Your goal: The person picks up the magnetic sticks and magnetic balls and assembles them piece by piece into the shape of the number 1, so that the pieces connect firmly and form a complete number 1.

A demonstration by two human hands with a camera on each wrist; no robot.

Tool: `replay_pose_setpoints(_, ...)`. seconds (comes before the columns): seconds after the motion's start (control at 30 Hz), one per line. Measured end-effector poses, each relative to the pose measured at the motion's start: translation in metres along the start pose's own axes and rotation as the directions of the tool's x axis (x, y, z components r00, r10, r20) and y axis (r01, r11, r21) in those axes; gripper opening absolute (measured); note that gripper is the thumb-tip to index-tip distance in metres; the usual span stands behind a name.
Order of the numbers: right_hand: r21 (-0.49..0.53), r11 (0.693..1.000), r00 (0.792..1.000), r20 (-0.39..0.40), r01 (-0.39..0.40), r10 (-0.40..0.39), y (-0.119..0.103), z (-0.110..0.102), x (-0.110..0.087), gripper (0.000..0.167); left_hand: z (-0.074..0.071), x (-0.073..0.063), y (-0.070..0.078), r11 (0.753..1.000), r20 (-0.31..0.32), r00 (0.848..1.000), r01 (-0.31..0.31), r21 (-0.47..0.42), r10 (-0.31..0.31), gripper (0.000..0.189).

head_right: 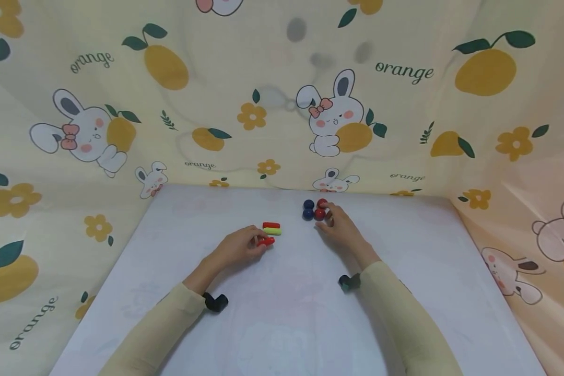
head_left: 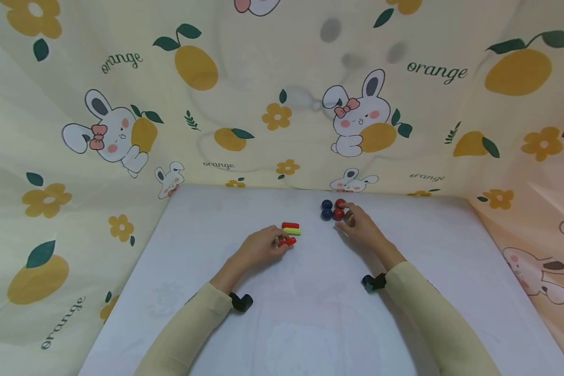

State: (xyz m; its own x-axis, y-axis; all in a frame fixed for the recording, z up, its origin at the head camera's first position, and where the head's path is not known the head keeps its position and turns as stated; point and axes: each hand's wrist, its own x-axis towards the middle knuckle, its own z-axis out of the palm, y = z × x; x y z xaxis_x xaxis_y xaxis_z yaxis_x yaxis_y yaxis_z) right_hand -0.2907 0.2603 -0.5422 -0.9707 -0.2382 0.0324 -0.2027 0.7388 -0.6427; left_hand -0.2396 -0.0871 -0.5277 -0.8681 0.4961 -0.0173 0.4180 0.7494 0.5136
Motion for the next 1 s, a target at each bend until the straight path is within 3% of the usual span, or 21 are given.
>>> replay_pose_setpoints(0.17, -0.020, 1.000, 1.000, 0.005, -0.012, 0.013, 0.002, 0.000, 0.002, 0.065, 0.000, -0.005, 0.006, 0.997, -0.007, 1.000, -0.016, -0.076, 0.015, 0.030)
replay_pose_setpoints(0.37, -0.016, 1.000, 1.000, 0.009, -0.020, 0.020, 0.002, 0.001, 0.003, 0.063, 0.002, -0.008, 0.011, 0.984, 0.027, 1.000, 0.013, -0.180, -0.008, 0.029)
replay_pose_setpoints(0.63, -0.006, 0.999, 0.999, 0.007, -0.047, 0.047, 0.001, 0.001, 0.004, 0.053, 0.001, -0.011, 0.021, 0.949, 0.067, 0.998, 0.040, -0.314, -0.020, 0.029)
replay_pose_setpoints(1.0, -0.001, 0.997, 0.997, 0.007, -0.076, 0.076, 0.000, 0.000, 0.004, 0.049, 0.009, -0.015, 0.026, 0.897, 0.079, 0.997, 0.027, -0.440, 0.009, 0.029)
